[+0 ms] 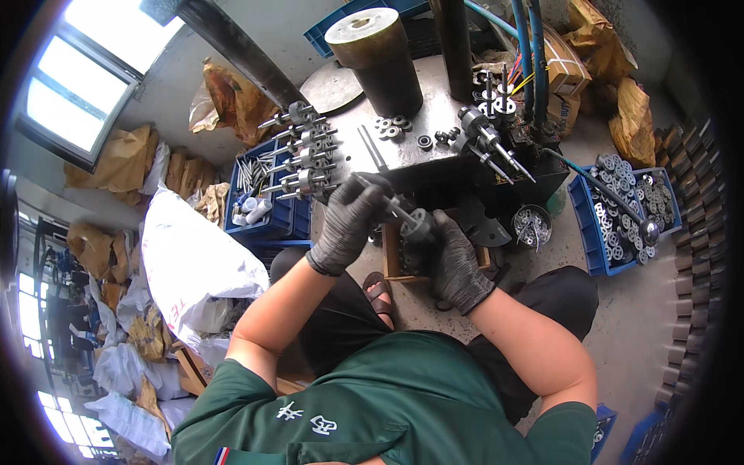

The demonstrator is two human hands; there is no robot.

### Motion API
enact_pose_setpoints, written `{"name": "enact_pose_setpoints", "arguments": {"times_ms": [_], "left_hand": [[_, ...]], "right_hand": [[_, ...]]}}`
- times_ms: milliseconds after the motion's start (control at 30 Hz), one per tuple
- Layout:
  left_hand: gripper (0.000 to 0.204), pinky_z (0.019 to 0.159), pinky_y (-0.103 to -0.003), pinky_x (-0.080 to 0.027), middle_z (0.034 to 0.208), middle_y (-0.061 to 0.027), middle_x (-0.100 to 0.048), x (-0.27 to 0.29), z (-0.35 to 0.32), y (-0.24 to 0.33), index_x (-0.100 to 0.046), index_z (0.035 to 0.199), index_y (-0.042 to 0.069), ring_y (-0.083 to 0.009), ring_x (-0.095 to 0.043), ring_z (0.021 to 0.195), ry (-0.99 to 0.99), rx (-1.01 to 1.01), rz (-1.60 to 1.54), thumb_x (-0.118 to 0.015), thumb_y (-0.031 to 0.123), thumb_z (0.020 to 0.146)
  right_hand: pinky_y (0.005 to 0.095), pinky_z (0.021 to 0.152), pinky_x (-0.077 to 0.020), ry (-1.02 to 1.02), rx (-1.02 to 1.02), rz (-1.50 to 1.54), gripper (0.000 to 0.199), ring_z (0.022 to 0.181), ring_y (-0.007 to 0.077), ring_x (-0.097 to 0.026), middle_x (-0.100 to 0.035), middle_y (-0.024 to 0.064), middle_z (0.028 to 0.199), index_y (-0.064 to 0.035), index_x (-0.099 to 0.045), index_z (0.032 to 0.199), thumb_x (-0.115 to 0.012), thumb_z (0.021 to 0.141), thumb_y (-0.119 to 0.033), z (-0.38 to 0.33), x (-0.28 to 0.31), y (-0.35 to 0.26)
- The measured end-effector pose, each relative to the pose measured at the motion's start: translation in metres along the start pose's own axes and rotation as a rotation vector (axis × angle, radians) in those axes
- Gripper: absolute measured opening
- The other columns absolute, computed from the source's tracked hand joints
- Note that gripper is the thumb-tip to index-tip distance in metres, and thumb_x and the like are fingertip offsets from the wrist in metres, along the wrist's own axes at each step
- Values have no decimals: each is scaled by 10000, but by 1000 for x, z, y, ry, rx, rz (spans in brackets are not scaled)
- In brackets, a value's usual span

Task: The person is using a manual press machine to assemble or shape metal components.

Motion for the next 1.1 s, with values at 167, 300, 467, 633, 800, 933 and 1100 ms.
{"name": "enact_pose_setpoints", "arguments": {"times_ms": [167, 300, 467, 633, 800, 933, 1100], "left_hand": [[103, 517, -194, -445, 784, -7, -624, 81, 38, 58, -658, 1003, 74, -72, -564, 613, 365, -118, -196, -680, 170, 973], [151, 524, -154, -471, 860, -22, -666, 171, 85, 76, -660, 1109, 57, -77, -605, 677, 425, 17, -374, -580, 157, 1029], [225, 524, -162, -533, 866, -16, -685, 267, 115, 44, -666, 1078, 100, -88, -656, 718, 668, 122, -522, -478, 223, 1075], [192, 503, -176, -517, 845, -1, -658, 252, 108, 30, -627, 990, 100, -80, -605, 662, 508, 179, -483, -507, 228, 1068], [207, 443, -163, -449, 707, 27, -637, 216, 76, 56, -691, 975, 63, -64, -540, 510, 648, 120, -361, -500, 135, 1010], [124, 539, -216, -487, 808, -13, -660, 113, 63, 59, -657, 998, 67, -87, -587, 617, 656, -389, 30, -543, 115, 994], [242, 839, -376, -535, 1010, -114, -673, 44, 92, 10, -654, 1131, 52, -262, -666, 918, 115, -499, 952, -669, 168, 919]], "right_hand": [[345, 690, -537, -47, 20, -93, 435, 778, 202, -651, -677, 98, 932, -92, -607, 1192, -618, 971, -467, -1, 11, -1], [372, 688, -519, 4, -9, -266, 446, 724, 200, -653, -691, 93, 859, -149, -595, 1243, -632, 962, -494, -7, 15, -8], [348, 670, -531, -1, 20, -309, 407, 690, 197, -647, -687, 107, 848, -95, -603, 1227, -613, 981, -418, -9, 1, -3], [328, 654, -545, -1, 104, -278, 375, 663, 194, -640, -683, 121, 840, -43, -599, 1229, -562, 1017, -349, -4, 12, -2], [334, 667, -550, 2, 93, -324, 382, 683, 194, -646, -684, 117, 856, -34, -595, 1244, -556, 1022, -342, -6, 11, -4], [335, 670, -550, 33, 125, -370, 371, 689, 188, -650, -687, 111, 863, -45, -605, 1227, -556, 1021, -351, 0, 16, -4], [335, 666, -548, 35, 124, -383, 327, 679, 171, -647, -689, 90, 862, -75, -624, 1185, -574, 1010, -347, 17, 29, -1]]}}
Point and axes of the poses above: each hand's wrist, its own z-axis towards the middle knuckle, its own x-axis out of the back of the hand, y = z × x, the point moved 1 cm from there along z, towards the middle knuckle
